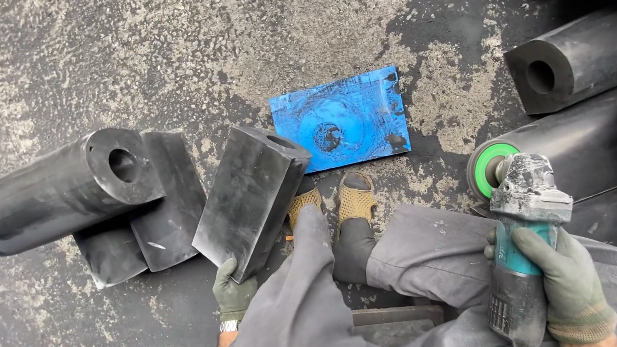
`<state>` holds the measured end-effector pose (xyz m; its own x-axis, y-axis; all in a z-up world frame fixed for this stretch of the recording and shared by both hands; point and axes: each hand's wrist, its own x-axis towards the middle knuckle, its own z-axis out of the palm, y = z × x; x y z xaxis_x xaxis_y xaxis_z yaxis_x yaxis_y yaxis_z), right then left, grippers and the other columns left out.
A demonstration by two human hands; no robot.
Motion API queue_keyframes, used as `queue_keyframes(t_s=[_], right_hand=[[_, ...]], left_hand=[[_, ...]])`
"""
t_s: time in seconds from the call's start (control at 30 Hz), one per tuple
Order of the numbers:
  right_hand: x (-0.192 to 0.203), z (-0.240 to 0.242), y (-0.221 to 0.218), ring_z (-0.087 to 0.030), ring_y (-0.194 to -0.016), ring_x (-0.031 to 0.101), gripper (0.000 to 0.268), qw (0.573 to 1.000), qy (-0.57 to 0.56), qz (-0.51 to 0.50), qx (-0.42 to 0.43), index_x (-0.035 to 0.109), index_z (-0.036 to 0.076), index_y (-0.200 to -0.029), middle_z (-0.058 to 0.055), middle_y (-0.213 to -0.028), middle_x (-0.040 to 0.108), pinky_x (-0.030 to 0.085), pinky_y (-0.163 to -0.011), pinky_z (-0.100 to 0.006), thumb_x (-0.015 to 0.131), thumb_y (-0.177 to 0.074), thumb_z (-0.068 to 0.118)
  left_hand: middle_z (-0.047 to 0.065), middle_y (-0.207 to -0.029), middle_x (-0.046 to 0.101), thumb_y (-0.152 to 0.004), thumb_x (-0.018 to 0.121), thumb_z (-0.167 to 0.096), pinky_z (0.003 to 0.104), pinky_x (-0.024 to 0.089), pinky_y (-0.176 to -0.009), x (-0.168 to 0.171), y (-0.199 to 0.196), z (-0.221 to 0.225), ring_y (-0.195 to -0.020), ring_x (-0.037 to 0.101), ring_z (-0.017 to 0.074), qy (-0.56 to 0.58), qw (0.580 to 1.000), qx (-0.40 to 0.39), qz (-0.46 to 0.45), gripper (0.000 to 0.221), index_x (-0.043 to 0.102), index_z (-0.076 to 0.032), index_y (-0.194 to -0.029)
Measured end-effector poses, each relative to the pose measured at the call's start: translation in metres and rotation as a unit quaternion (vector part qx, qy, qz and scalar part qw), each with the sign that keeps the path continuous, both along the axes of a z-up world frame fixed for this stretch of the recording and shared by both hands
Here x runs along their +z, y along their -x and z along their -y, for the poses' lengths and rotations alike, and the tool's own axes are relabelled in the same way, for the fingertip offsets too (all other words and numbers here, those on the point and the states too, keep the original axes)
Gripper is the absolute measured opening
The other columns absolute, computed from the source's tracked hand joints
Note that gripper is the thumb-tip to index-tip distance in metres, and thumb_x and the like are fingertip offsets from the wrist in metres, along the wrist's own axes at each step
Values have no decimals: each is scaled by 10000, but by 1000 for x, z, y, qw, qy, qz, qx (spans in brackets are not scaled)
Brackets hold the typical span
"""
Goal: Using an angle grinder to smooth the edges and surfaces of large black rubber or plastic industrial blocks.
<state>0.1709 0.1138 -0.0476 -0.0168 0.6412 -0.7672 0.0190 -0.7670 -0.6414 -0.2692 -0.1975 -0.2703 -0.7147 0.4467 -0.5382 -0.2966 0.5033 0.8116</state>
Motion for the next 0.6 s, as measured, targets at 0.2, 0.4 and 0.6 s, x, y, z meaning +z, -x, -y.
queue_keyframes(t_s=[0.2, 0.4, 0.6], right_hand=[[-8, -6, -1, -259, -861, 708, 378, 1000, 14, 2, -9, 603, -68, -1283, -191, -1027, 719, 578, -768, -393, 567, -994, 174], [-14, -10, 0, -264, -843, 710, 382, 999, 35, -1, -30, 599, -63, -1282, -200, -1010, 715, 582, -766, -401, 580, -984, 176], [-29, -7, -19, -282, -898, 697, 422, 999, 22, -7, -37, 552, -58, -1349, -180, -1066, 690, 564, -793, -416, 595, -1018, 200]], left_hand=[[182, -1070, 734, -779, 627, -436, 403, 578, -855, 180, -50, -149, -923, 737, 265, 7, 952, 159, 261, 571, 625, -39, -1190], [268, -1243, 640, -867, 801, -283, 480, 499, -1013, 103, -14, -91, -1156, 592, 395, 134, 920, -10, -369, 581, 624, 95, -1270], [100, -1271, 697, -841, 760, -193, 445, 510, -1079, 195, -38, -244, -1218, 656, 298, -79, 839, -322, -432, 341, 709, -101, -1166]])
